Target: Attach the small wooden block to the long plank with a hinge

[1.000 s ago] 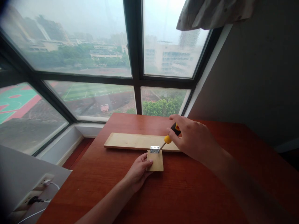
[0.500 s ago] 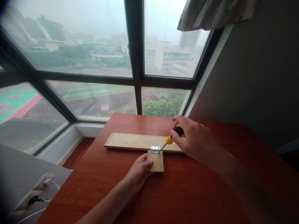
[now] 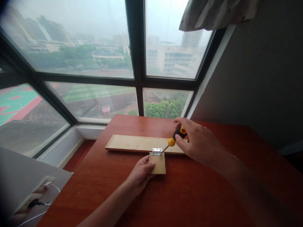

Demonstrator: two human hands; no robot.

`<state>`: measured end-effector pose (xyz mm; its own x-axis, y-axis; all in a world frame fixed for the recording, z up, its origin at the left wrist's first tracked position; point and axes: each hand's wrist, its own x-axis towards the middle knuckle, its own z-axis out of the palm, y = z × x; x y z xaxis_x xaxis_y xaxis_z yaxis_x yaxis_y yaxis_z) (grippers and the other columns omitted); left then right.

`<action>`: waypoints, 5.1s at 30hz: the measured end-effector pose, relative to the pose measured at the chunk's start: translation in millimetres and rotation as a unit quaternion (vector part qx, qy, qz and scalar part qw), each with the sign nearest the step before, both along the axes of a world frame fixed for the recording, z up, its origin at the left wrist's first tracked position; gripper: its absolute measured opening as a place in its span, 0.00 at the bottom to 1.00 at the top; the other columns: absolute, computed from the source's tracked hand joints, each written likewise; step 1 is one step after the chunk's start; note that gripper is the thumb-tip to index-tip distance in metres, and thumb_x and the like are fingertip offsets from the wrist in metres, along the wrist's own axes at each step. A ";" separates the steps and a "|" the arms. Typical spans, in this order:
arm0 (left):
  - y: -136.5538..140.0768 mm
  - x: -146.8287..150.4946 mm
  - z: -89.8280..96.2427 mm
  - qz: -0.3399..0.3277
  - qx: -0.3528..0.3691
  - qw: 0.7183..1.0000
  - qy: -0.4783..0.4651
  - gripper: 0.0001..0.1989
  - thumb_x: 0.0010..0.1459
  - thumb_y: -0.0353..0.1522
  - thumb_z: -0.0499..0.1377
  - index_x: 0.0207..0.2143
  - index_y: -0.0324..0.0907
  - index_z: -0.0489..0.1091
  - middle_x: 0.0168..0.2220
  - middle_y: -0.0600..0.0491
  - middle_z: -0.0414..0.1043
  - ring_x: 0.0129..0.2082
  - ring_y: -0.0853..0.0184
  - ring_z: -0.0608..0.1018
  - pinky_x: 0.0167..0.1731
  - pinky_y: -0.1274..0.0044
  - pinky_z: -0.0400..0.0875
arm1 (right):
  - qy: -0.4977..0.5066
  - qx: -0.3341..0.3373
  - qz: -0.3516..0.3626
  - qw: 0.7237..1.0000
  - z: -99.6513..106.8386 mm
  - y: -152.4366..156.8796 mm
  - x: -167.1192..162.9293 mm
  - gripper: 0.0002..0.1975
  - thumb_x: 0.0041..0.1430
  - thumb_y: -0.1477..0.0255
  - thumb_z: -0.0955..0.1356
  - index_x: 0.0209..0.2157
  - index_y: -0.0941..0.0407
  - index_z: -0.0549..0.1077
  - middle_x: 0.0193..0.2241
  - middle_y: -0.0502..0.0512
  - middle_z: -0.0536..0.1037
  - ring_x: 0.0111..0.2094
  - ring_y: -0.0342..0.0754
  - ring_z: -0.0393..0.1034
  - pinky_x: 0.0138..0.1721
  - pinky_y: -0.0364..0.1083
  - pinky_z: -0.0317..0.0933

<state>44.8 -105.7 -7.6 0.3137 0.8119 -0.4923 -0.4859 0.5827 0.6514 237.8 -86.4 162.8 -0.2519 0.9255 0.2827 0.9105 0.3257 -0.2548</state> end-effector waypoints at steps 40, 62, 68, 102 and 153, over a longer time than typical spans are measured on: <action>0.2 -0.1 -0.2 -0.005 0.006 1.000 0.009 0.17 0.48 0.21 0.58 0.43 0.35 0.69 0.43 0.41 0.75 0.37 0.61 0.78 0.34 0.73 0.74 | -0.045 0.026 -0.027 0.998 -4.1 -2.1 0.5 0.16 0.60 0.62 0.63 0.49 0.51 0.67 0.38 0.52 0.79 0.32 0.49 0.74 0.29 0.46 0.62; 0.2 0.7 1.7 0.004 -0.006 1.000 -0.001 0.16 0.46 0.22 0.60 0.40 0.36 0.71 0.40 0.43 0.76 0.38 0.60 0.78 0.37 0.72 0.73 | -0.010 -0.008 0.018 1.000 0.1 0.6 2.1 0.18 0.62 0.62 0.62 0.52 0.52 0.67 0.40 0.54 0.79 0.33 0.49 0.74 0.32 0.45 0.64; 0.9 1.2 0.9 0.005 -0.012 1.000 0.003 0.17 0.44 0.23 0.61 0.41 0.36 0.71 0.39 0.43 0.76 0.37 0.61 0.78 0.36 0.72 0.73 | -0.077 0.039 -0.049 0.995 -3.4 3.3 2.1 0.18 0.61 0.57 0.62 0.48 0.52 0.71 0.33 0.53 0.80 0.29 0.51 0.74 0.25 0.45 0.60; 0.4 1.5 -1.9 0.004 -0.006 1.000 0.001 0.17 0.44 0.22 0.61 0.41 0.36 0.71 0.38 0.44 0.77 0.36 0.62 0.78 0.36 0.74 0.73 | 0.019 -0.029 0.040 0.999 0.1 0.1 4.4 0.22 0.60 0.65 0.63 0.56 0.51 0.61 0.42 0.53 0.78 0.34 0.47 0.74 0.33 0.45 0.65; 0.8 1.7 0.0 0.004 -0.005 1.000 0.003 0.17 0.46 0.22 0.59 0.41 0.36 0.71 0.38 0.44 0.77 0.36 0.62 0.78 0.35 0.73 0.73 | 0.030 -0.022 0.018 0.999 -11.5 -4.5 8.5 0.20 0.61 0.65 0.63 0.54 0.50 0.61 0.47 0.54 0.74 0.36 0.48 0.73 0.33 0.45 0.66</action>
<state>46.5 -104.9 -7.7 0.3049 0.8089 -0.5027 -0.4867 0.5861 0.6478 246.3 -90.9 151.3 -0.2696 0.9279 0.2575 0.8808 0.3457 -0.3235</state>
